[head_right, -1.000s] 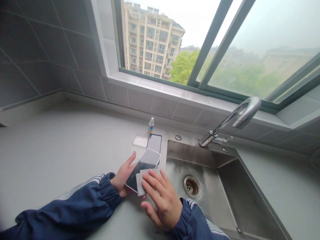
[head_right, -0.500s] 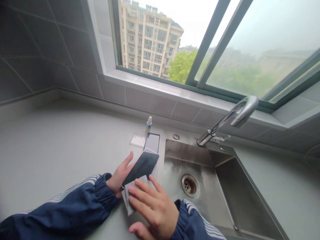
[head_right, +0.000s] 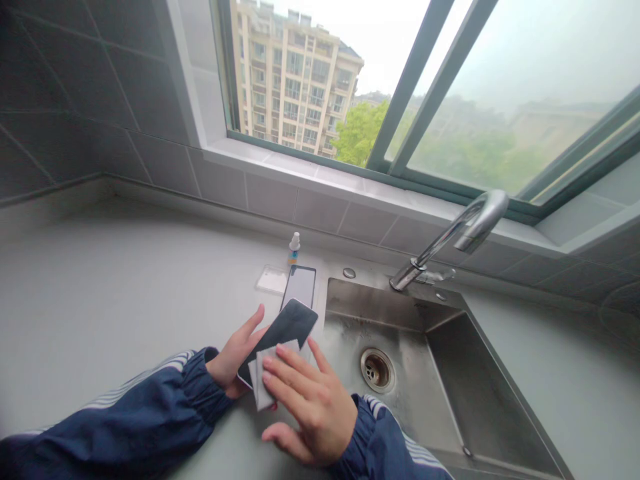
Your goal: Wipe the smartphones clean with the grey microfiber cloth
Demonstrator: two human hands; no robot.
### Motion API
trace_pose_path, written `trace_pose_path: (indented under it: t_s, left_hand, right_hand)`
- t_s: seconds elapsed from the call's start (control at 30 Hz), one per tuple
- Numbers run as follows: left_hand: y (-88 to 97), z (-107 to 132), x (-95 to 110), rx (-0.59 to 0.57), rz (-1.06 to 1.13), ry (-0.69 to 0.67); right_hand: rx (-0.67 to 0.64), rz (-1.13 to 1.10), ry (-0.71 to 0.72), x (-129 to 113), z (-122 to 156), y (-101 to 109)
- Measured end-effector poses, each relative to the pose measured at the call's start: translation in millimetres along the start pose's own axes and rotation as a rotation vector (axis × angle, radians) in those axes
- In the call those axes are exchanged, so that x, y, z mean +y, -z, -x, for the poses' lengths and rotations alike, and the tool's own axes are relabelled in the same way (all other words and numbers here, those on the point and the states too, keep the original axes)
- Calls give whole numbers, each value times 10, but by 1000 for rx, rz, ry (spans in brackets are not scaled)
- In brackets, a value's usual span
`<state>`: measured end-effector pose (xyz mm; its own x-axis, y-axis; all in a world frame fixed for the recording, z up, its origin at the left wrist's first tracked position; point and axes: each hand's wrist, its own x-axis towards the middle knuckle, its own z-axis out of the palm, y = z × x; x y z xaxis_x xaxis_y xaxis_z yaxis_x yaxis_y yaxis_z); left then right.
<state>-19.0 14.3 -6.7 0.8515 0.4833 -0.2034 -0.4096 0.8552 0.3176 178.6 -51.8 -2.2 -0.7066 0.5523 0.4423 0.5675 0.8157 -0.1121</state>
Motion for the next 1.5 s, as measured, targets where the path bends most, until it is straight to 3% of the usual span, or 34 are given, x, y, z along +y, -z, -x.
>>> trace_pose_path:
  t_s: [0.03,0.13,0.27,0.3,0.4,0.43,0.53,0.6,0.67,0.73,0.83,0.9,1.03,1.23,1.3,1.5]
  left_hand:
    - [1,-1,0,10,-1,-1]
    - [3,-1,2,30,-13,14]
    - [-18,11,0,33,39,30]
    - [-28,17,-1,57,4,25]
    - [-52,31,-6,111,-116,5]
    - [-54,29,-8,105,-115,7]
    - [-37,11,-11,26,-3,0]
    - [-17,3,-2,-14,28,9]
    - [-2,10,15,-6,-25,24]
    - [3,25,29,36,-104,43]
    - [2,36,28,93,-166,53]
    - [0,28,16,99,-134,32]
    - [-11,8,5,40,-31,21]
    - [-36,12,6,59,9,35]
    - [-48,17,4,38,10,29]
    - [-61,38,15,39,-178,55]
  right_hand:
    - [-48,18,-29,-9,-5,-2]
    - [4,66,-160,-9,-13,-7]
    - [-27,-31,16,56,-13,-10]
    - [-71,-10,-20,83,-12,-7]
    - [29,72,-219,112,-8,-7]
    - [36,64,-209,90,-8,-14]
    - [-55,-39,-6,-10,-10,-46]
    - [-5,-72,47,-7,-4,-53]
    - [-32,-46,-19,87,11,-41]
    - [22,22,-192,207,28,-25]
    - [53,50,-266,230,20,-25]
    - [40,22,-213,101,-17,-44]
    - [2,-70,43,-212,-104,-84]
    - [-8,-58,66,-211,-107,-96]
    - [2,-32,23,-105,-84,-88]
    - [44,79,-319,278,-21,-60]
